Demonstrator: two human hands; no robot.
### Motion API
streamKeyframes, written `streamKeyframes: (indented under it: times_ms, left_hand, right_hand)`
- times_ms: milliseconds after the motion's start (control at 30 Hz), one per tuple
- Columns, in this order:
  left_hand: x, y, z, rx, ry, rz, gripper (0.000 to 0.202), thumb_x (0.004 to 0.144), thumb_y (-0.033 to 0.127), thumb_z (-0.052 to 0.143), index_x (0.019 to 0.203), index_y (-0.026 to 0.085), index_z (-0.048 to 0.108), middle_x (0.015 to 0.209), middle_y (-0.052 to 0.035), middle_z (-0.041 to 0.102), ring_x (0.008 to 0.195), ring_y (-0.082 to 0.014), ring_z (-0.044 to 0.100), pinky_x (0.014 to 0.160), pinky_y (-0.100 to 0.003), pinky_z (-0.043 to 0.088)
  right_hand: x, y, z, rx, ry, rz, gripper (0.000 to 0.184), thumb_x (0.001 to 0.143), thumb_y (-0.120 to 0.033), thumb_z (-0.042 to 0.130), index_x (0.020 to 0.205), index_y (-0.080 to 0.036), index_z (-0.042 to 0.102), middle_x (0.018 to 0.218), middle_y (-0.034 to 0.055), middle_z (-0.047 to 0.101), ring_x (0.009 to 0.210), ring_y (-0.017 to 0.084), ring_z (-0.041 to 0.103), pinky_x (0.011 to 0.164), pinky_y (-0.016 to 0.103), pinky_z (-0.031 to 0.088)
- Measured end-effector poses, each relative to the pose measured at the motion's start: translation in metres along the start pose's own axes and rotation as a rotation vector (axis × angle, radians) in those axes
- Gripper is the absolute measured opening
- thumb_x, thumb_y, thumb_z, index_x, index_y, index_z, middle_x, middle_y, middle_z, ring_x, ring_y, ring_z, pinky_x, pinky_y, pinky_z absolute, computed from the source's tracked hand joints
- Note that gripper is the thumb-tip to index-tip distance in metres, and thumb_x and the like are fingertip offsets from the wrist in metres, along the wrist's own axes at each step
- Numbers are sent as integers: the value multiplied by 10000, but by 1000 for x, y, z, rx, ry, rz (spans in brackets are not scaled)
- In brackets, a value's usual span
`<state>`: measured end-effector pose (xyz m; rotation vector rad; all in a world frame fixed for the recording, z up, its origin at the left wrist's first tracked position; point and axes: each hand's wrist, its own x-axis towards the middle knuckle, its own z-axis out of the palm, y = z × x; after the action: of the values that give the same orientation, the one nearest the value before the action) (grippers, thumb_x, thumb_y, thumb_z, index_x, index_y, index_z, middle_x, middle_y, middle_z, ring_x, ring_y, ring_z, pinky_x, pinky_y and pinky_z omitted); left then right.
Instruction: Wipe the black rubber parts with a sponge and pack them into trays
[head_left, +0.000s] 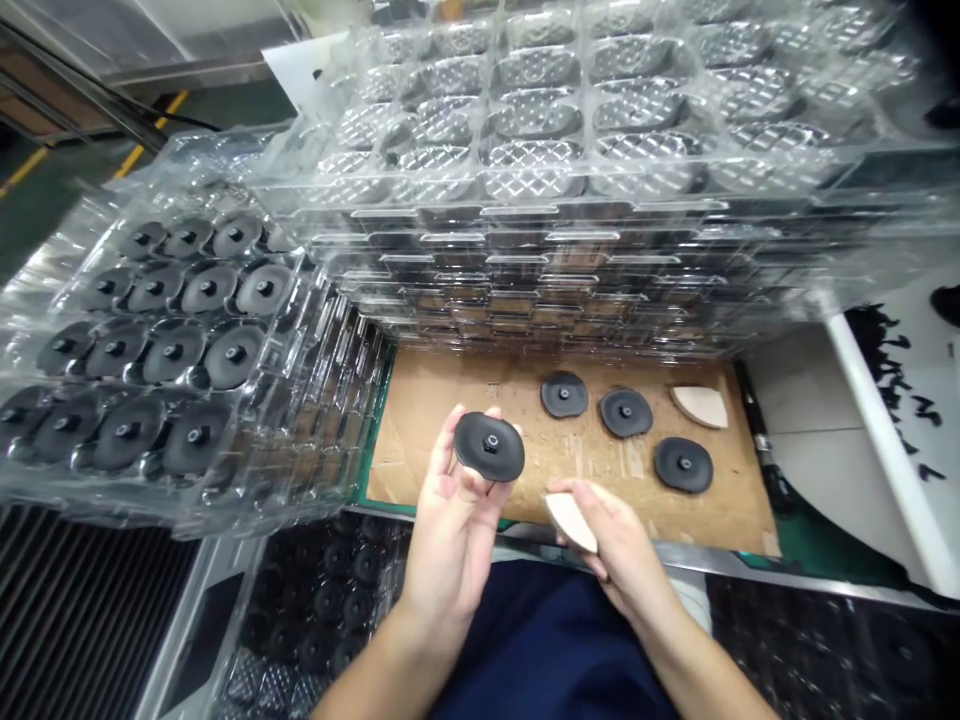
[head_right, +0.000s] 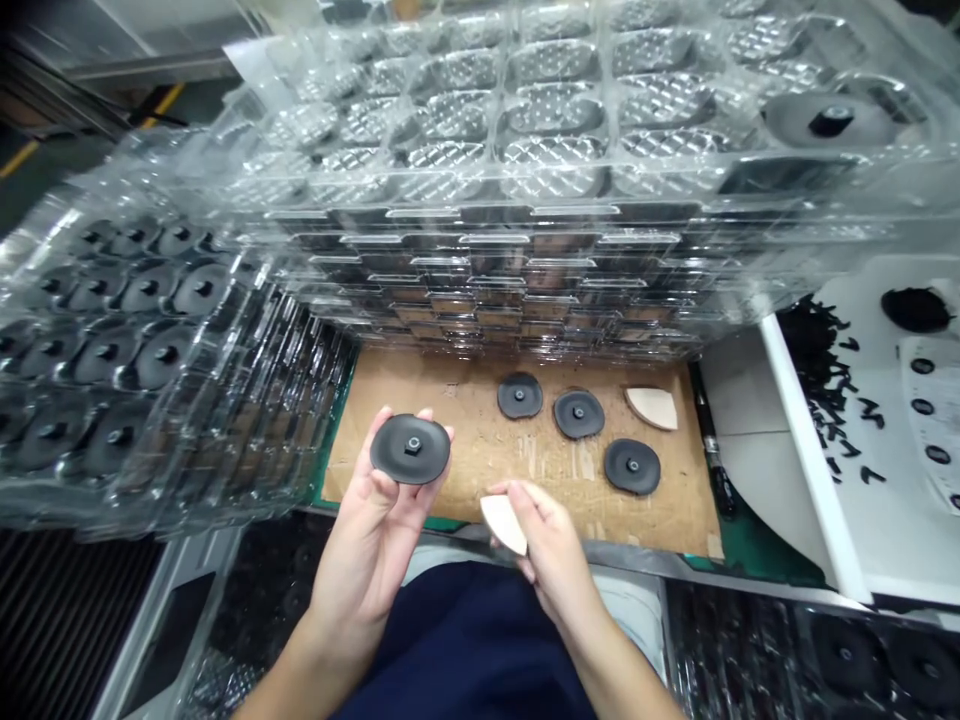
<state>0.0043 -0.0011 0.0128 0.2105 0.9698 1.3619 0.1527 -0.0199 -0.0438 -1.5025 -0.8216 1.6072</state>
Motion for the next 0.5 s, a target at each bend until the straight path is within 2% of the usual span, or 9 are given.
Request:
streamKeyframes:
  times_ms: [67, 167, 233, 267, 333, 367, 433, 467, 500]
  left_hand:
    - [0, 0, -1, 11, -11, -17, 515, 689, 307, 758, 1169, 283, 573, 1247, -84, 626, 1124, -254, 602, 951, -353, 488]
    - [1, -1, -1, 33, -44, -50, 559, 677, 300, 768, 1198, 293, 565, 1234, -73, 635, 1131, -241, 595, 924, -314, 498]
    - [0, -2, -1, 39, -78, -85, 573, 673, 305, 770, 1209, 279, 567, 1224, -72, 640, 1126, -234, 596, 904, -287, 504]
    - [-1, -2, -1, 45, -104, -113, 569, 680, 309, 764, 1213, 262, 569, 1213, -80, 645, 1113, -235, 602, 898, -287, 507]
    - [-2, -2, -3, 73, -151, -190, 530, 717, 300, 735, 1216, 226, 573, 1177, -99, 659, 1061, -238, 626, 870, -300, 523]
    - [-3, -2, -5, 91, -162, -221, 503, 734, 281, 720, 1212, 215, 577, 1170, -105, 662, 1032, -236, 637, 845, -299, 534]
    - [-3, -2, -7, 120, -140, -241, 466, 746, 227, 706, 1198, 224, 588, 1174, -93, 662, 997, -218, 648, 801, -273, 544]
    - [-4, -2, -7, 125, -124, -229, 455, 733, 214, 718, 1173, 227, 605, 1157, -82, 671, 987, -210, 651, 786, -254, 544]
    - [-4, -2, -7, 127, -118, -216, 446, 708, 212, 740, 1139, 222, 628, 1119, -73, 688, 982, -208, 653, 779, -242, 543]
  right_hand:
    - [-4, 2, 0, 6, -3, 32, 451, 804, -561, 548, 811, -122, 653, 484, 0, 557, 330, 79, 425, 272, 165, 226]
    - [-3, -25, 0, 14, 44, -22, 339, 789, -464, 617, 949, -167, 646, 664, 6, 616, 459, 82, 503, 348, 162, 323]
    - [-4, -55, 5, -51, 76, -219, 287, 807, -363, 623, 1056, -220, 621, 868, 18, 651, 633, 105, 581, 483, 183, 444]
    - [-5, -69, 9, -130, 70, -380, 259, 829, -303, 599, 1076, -227, 614, 960, 29, 652, 753, 126, 608, 599, 209, 493]
    - [-10, -93, 19, -350, -41, -670, 226, 865, -188, 522, 1071, -199, 616, 1015, 52, 650, 898, 149, 610, 774, 254, 502]
    - [-12, -100, 23, -459, -144, -735, 228, 874, -146, 493, 1058, -184, 620, 993, 53, 656, 899, 146, 613, 798, 256, 498]
    - [-15, -107, 28, -608, -347, -700, 227, 873, -92, 477, 1010, -177, 638, 909, 28, 664, 820, 120, 619, 749, 221, 499]
    - [-16, -108, 30, -648, -396, -662, 223, 873, -82, 482, 990, -179, 645, 887, 16, 664, 793, 110, 617, 728, 206, 497]
    - [-16, -107, 31, -660, -384, -656, 218, 875, -81, 484, 981, -175, 649, 886, 15, 665, 786, 107, 616, 726, 203, 495]
